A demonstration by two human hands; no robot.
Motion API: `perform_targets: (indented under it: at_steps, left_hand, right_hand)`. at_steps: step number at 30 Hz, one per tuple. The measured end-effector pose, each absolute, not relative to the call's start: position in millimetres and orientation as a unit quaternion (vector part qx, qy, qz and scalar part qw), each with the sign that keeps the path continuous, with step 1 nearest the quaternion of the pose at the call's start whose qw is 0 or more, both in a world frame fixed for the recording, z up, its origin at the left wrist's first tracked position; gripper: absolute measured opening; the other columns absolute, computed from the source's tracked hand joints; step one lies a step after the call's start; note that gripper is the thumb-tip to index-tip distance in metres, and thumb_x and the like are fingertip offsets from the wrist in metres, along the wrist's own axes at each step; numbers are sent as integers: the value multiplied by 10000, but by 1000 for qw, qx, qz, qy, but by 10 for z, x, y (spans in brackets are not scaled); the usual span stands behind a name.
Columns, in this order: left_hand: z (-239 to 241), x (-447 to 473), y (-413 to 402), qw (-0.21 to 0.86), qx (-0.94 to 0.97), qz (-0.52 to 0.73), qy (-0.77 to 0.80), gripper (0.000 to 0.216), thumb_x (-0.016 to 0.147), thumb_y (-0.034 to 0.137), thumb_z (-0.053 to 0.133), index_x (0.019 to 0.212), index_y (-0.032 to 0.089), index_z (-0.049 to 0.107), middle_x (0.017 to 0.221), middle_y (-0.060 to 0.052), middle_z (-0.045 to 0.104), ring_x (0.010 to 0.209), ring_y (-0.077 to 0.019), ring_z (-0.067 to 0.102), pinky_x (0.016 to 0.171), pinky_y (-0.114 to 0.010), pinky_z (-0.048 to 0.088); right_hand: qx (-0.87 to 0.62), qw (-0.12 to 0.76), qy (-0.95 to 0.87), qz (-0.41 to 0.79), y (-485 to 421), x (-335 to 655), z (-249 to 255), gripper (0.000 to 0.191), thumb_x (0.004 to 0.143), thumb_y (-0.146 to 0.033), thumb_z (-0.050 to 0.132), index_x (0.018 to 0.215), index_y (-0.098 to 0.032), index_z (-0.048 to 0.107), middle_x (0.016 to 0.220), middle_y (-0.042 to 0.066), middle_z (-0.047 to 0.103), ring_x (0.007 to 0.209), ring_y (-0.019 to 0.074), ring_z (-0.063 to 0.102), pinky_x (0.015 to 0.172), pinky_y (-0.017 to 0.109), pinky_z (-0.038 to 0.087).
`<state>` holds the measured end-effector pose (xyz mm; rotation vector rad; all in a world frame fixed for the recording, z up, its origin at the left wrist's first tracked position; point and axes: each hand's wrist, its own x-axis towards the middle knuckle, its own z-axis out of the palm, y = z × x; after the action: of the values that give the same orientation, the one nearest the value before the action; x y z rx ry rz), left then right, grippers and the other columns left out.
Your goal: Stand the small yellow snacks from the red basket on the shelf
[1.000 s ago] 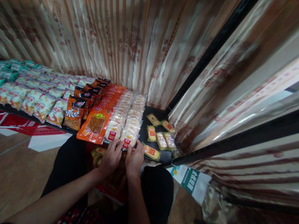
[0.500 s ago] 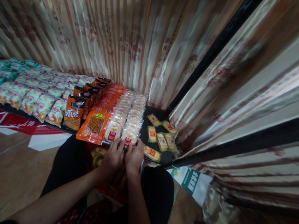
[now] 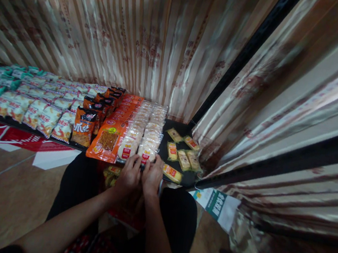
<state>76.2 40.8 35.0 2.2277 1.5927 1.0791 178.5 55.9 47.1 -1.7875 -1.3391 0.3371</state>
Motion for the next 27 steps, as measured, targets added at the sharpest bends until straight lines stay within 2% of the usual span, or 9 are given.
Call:
perform_targets:
  at_steps: [5, 11, 15, 21, 27]
  left_hand:
    - [359, 709, 367, 82, 762, 368, 526, 366, 898, 162, 386, 1226, 110, 540, 1199, -182, 549, 1160, -266, 502, 978, -466, 465]
    - [306, 659, 419, 18, 803, 353, 479, 329, 920, 196, 416, 1215, 180, 560, 1245, -135, 568, 1232, -240, 474, 1020, -445, 445]
    - [238, 664, 493, -31, 810, 356, 465, 310, 914, 195, 438, 1189, 161, 576, 1229, -140, 581, 1233, -243, 479, 1012, -431, 462]
    - [211, 688, 512, -104, 797, 373, 463, 300, 887, 162, 483, 1169, 167, 586, 1187, -118, 602, 1188, -230, 510, 965, -398, 495]
    - [210, 683, 544, -142, 794, 373, 459, 261, 875, 182, 515, 1117, 190, 613, 1175, -86, 620, 1199, -252, 495, 996, -460, 453]
  right_hand:
    - [-708, 429, -542, 142, 551, 1795, 480, 470, 832, -363, 419, 1201, -90, 518, 1036, 168, 585, 819, 232, 582, 732, 387, 498]
    - [-701, 449, -530, 161, 546, 1776, 458, 499, 824, -359, 439, 1235, -82, 497, 1092, 189, 572, 858, 234, 592, 750, 395, 511]
    - [-696, 441, -546, 149, 530, 1822, 486, 478, 842, -361, 432, 1230, -95, 514, 1141, 199, 568, 908, 242, 591, 807, 417, 503]
    - [-681, 491, -535, 97, 662, 1921, 676, 490, 906, -421, 316, 1197, -100, 545, 1182, 193, 572, 1140, 260, 504, 995, 464, 388]
    - [-674, 540, -455, 216, 959, 1872, 776, 650, 902, -549, 230, 1291, -91, 480, 1354, 188, 483, 1280, 255, 410, 1082, 450, 281]
